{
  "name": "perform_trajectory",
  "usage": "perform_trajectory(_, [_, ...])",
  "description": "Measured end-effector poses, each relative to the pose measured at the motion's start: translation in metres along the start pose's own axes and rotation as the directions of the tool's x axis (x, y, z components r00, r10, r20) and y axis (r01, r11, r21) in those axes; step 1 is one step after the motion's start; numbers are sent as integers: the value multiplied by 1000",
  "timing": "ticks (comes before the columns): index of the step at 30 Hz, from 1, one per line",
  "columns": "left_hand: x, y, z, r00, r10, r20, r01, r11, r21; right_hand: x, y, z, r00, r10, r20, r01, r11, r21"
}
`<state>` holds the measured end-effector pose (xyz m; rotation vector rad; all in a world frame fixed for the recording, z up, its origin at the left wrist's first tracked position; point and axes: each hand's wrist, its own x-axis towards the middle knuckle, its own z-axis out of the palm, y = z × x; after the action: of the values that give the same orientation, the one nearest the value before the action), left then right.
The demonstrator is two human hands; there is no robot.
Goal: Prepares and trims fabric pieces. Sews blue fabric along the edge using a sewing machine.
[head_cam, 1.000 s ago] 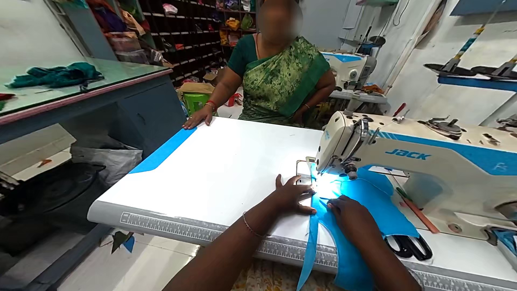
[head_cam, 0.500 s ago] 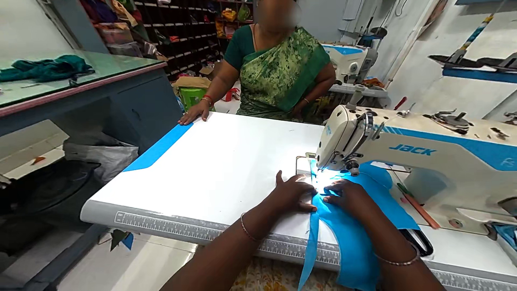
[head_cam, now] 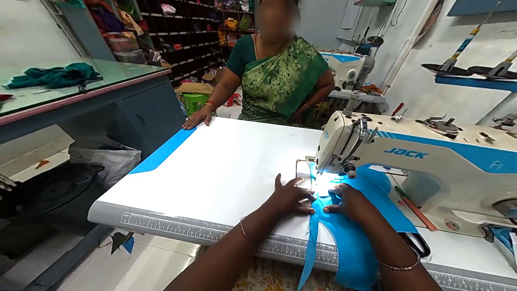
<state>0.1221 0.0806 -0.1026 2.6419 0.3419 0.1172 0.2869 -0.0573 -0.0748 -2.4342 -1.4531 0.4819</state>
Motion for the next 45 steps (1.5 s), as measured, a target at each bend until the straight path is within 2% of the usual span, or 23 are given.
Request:
perform_trajectory(5, [0,1,-5,999,-17,34,17,1000,-10,2,0,0,1000,27,4,-27,1000,0])
perform_trajectory(8, [0,-2,-1,1000,-7,1,7,1000,-16,1,0,-2,1000,21,1,-21,1000,5])
perform_trajectory(12, [0,11,0,996,-84,-36,83,996,-43,4,0,-4,999,37,20,-37,999,18])
perform_trajectory(20, [3,17,-1,993,-110,29,107,990,97,8,4,-7,999,44,29,-45,999,32])
perform_trajectory(23, [1,15,1,994,-112,10,111,992,52,10,4,-7,999,39,24,-40,998,40])
perform_trajectory(33, [6,19,-19,968,-164,191,154,986,62,21,11,-10,1000,-2,9,2,999,38])
perform_trajectory(45, [10,15,-22,957,-166,238,137,982,133,26,14,-14,999,15,33,-16,999,44])
